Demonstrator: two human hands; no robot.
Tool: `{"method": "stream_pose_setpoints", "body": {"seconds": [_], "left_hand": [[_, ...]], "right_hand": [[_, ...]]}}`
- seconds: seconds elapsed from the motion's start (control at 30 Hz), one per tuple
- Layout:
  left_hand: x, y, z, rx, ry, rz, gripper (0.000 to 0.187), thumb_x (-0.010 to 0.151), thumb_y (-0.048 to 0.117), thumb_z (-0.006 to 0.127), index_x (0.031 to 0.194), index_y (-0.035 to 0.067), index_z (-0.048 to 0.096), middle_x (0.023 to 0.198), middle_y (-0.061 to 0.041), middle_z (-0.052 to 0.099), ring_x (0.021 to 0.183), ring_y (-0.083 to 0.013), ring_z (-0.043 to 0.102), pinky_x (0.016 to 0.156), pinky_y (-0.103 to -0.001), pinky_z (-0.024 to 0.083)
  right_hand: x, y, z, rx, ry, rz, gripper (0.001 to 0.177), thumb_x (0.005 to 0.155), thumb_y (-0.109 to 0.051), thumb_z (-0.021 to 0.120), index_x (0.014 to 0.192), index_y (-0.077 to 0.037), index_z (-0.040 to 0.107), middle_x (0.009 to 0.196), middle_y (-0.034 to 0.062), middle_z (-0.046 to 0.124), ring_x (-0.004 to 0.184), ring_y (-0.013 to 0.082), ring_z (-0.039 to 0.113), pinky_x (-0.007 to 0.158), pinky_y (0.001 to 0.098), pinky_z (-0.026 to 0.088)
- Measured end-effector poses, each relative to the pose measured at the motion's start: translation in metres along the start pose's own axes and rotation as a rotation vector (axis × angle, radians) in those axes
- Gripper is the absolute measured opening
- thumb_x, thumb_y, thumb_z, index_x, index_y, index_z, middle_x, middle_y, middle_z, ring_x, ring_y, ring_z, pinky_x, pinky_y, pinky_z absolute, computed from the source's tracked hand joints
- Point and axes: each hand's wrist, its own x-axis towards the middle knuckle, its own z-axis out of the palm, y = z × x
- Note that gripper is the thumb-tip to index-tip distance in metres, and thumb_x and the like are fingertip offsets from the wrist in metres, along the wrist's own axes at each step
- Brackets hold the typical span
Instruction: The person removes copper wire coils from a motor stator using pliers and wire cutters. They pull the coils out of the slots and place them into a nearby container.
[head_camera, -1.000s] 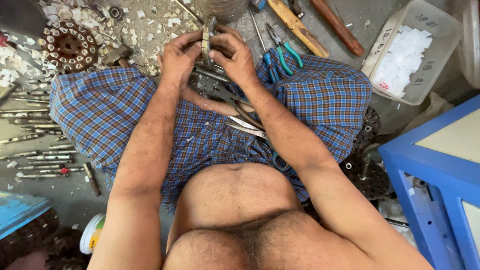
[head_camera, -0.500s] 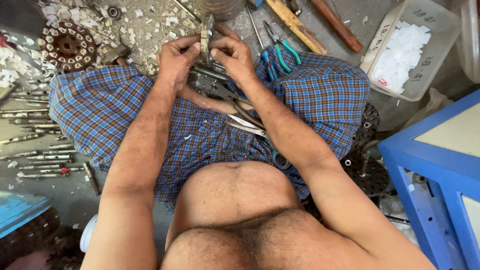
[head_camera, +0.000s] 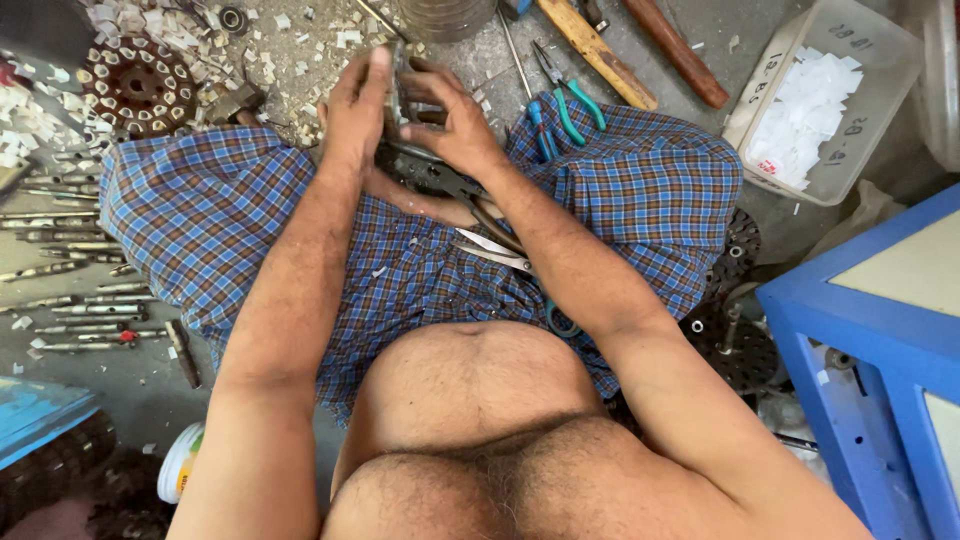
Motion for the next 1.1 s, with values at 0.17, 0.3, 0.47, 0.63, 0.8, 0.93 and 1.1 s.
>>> {"method": "stream_pose_setpoints", "body": {"seconds": [0.17,0.3,0.47,0.63,0.8,0.93,1.1], "left_hand": [[0.000,-0.006,-0.002,-0.019,0.012,-0.078,0.060,0.102,0.055,0.056,0.133,0.006,0.069,0.118,-0.015,0.076,0.111,-0.0248,0.068,0.102,-0.042,0.049],[0.000,-0.009,0.004,-0.338,0.021,-0.189,0.066,0.098,0.056,0.059,0.132,0.000,0.066,0.119,-0.017,0.076,0.112,-0.0289,0.071,0.101,-0.045,0.058],[-0.003,-0.004,0.004,-0.502,-0.062,-0.485,0.067,0.106,0.051,0.052,0.145,-0.003,0.053,0.128,-0.015,0.068,0.114,-0.0238,0.066,0.100,-0.044,0.055],[-0.003,0.001,0.004,-0.846,-0.144,-0.506,0.054,0.103,0.028,0.052,0.142,-0.009,0.053,0.117,-0.022,0.067,0.098,-0.0317,0.069,0.089,-0.050,0.065],[0.002,-0.007,0.008,-0.831,-0.182,-0.327,0.033,0.099,0.001,0.058,0.129,-0.011,0.063,0.116,-0.020,0.073,0.101,-0.0280,0.074,0.090,-0.037,0.066],[0.005,-0.021,0.020,-0.807,-0.134,-0.306,0.026,0.099,0.000,0.061,0.122,-0.011,0.067,0.110,-0.020,0.075,0.093,-0.0262,0.077,0.085,-0.034,0.068],[0.010,-0.028,0.029,-0.603,-0.073,-0.292,0.029,0.100,0.002,0.063,0.127,-0.007,0.064,0.108,-0.016,0.075,0.090,-0.0214,0.074,0.073,-0.031,0.064]], "right_hand": [[-0.002,-0.017,0.004,-0.046,-0.029,-0.056,0.062,0.086,-0.010,0.087,0.140,-0.014,0.057,0.154,0.0087,0.047,0.141,0.0281,0.055,0.117,0.0382,0.051],[-0.003,-0.026,0.002,-0.235,0.049,-0.111,0.046,0.086,-0.012,0.089,0.126,-0.016,0.067,0.149,0.0058,0.049,0.137,0.0267,0.056,0.110,0.0371,0.051],[-0.006,-0.025,-0.001,-0.316,0.142,-0.095,0.030,0.087,-0.013,0.086,0.114,-0.017,0.074,0.141,0.0022,0.058,0.130,0.0237,0.063,0.106,0.0343,0.056],[-0.001,-0.016,-0.009,-0.375,0.208,-0.035,0.014,0.090,-0.014,0.081,0.104,-0.017,0.076,0.137,0.0040,0.065,0.128,0.0251,0.066,0.104,0.0336,0.060],[0.002,-0.014,-0.025,-0.361,0.142,-0.204,0.032,0.100,-0.013,0.073,0.132,-0.009,0.071,0.148,0.0154,0.057,0.137,0.0344,0.057,0.116,0.0421,0.046],[0.002,-0.015,-0.032,-0.231,0.054,-0.225,0.037,0.103,-0.009,0.071,0.139,-0.005,0.065,0.145,0.0158,0.059,0.133,0.0327,0.061,0.113,0.0403,0.049],[0.005,-0.017,-0.019,-0.170,0.161,-0.070,0.025,0.097,-0.004,0.077,0.120,-0.007,0.070,0.123,0.0092,0.069,0.108,0.0229,0.074,0.091,0.0315,0.062]]}}
